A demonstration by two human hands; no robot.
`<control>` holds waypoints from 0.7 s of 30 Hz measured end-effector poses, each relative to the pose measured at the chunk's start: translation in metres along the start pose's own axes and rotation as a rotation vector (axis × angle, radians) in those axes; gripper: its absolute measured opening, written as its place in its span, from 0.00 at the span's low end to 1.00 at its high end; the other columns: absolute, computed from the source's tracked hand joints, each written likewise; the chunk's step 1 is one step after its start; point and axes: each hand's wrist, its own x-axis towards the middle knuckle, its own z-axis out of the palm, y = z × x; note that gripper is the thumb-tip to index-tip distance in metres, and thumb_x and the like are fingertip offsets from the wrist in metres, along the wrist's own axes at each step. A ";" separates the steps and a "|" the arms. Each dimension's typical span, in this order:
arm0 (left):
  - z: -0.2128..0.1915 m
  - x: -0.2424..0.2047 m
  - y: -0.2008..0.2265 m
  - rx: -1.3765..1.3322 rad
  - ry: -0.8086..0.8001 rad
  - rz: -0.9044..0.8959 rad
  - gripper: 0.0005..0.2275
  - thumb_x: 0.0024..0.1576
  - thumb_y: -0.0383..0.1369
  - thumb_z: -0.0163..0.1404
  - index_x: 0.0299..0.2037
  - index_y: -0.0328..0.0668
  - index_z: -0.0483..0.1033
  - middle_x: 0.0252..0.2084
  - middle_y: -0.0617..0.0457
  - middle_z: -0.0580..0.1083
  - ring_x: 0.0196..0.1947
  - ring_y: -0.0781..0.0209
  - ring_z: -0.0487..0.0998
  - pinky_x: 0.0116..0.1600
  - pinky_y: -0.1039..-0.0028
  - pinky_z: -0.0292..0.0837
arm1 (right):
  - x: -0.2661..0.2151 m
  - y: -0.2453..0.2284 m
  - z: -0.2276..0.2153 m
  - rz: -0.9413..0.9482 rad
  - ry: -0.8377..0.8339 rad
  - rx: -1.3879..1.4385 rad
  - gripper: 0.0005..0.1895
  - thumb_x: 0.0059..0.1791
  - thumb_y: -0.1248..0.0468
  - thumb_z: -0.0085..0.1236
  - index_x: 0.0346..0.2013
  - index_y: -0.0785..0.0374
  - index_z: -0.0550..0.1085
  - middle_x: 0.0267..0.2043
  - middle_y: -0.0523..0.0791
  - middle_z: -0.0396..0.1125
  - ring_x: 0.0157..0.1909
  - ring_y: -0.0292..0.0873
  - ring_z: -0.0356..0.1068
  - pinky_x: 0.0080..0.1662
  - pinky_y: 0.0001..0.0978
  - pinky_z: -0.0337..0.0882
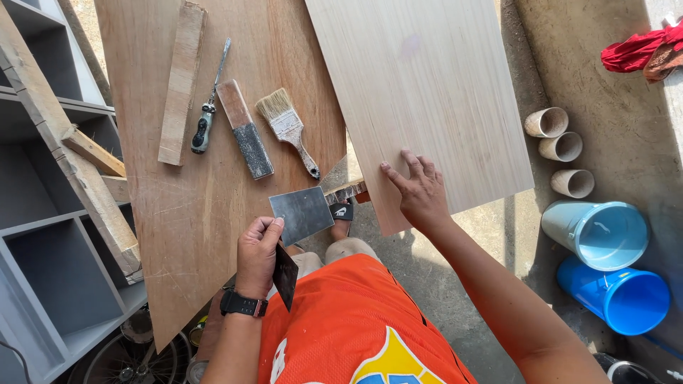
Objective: Preparing wood filler by prying open a small metal can with a screwdriver and stirring the contents.
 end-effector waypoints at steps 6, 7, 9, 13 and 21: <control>0.001 -0.004 0.004 0.012 -0.030 0.001 0.08 0.66 0.29 0.56 0.33 0.40 0.79 0.21 0.57 0.67 0.23 0.74 0.64 0.31 0.82 0.57 | -0.031 -0.009 0.008 0.022 0.045 0.014 0.33 0.54 0.66 0.51 0.72 0.29 0.72 0.77 0.46 0.57 0.75 0.56 0.58 0.59 0.50 0.71; 0.001 -0.005 0.004 0.012 -0.032 0.000 0.08 0.66 0.29 0.56 0.33 0.40 0.79 0.21 0.57 0.67 0.23 0.74 0.64 0.31 0.82 0.57 | -0.036 -0.010 0.007 0.025 0.044 0.013 0.33 0.54 0.66 0.51 0.72 0.29 0.72 0.77 0.46 0.57 0.75 0.56 0.58 0.59 0.50 0.71; -0.001 -0.006 0.004 0.019 -0.032 0.009 0.08 0.66 0.29 0.56 0.33 0.41 0.79 0.22 0.58 0.68 0.24 0.75 0.63 0.31 0.82 0.57 | -0.044 -0.013 0.005 0.023 0.062 0.049 0.32 0.55 0.65 0.50 0.72 0.31 0.72 0.78 0.47 0.58 0.75 0.56 0.58 0.59 0.51 0.71; -0.006 -0.008 -0.005 0.008 -0.037 0.006 0.07 0.66 0.29 0.57 0.33 0.41 0.79 0.22 0.57 0.68 0.24 0.74 0.64 0.31 0.82 0.57 | -0.057 -0.008 0.026 0.018 0.105 0.004 0.28 0.58 0.58 0.49 0.73 0.31 0.71 0.79 0.46 0.57 0.77 0.56 0.57 0.61 0.52 0.69; -0.014 -0.008 -0.017 0.012 -0.046 -0.006 0.07 0.66 0.29 0.56 0.34 0.42 0.79 0.22 0.58 0.67 0.23 0.75 0.64 0.31 0.83 0.56 | -0.024 0.020 0.034 0.345 0.047 0.099 0.34 0.64 0.40 0.33 0.85 0.39 0.53 0.89 0.47 0.41 0.86 0.66 0.36 0.76 0.70 0.44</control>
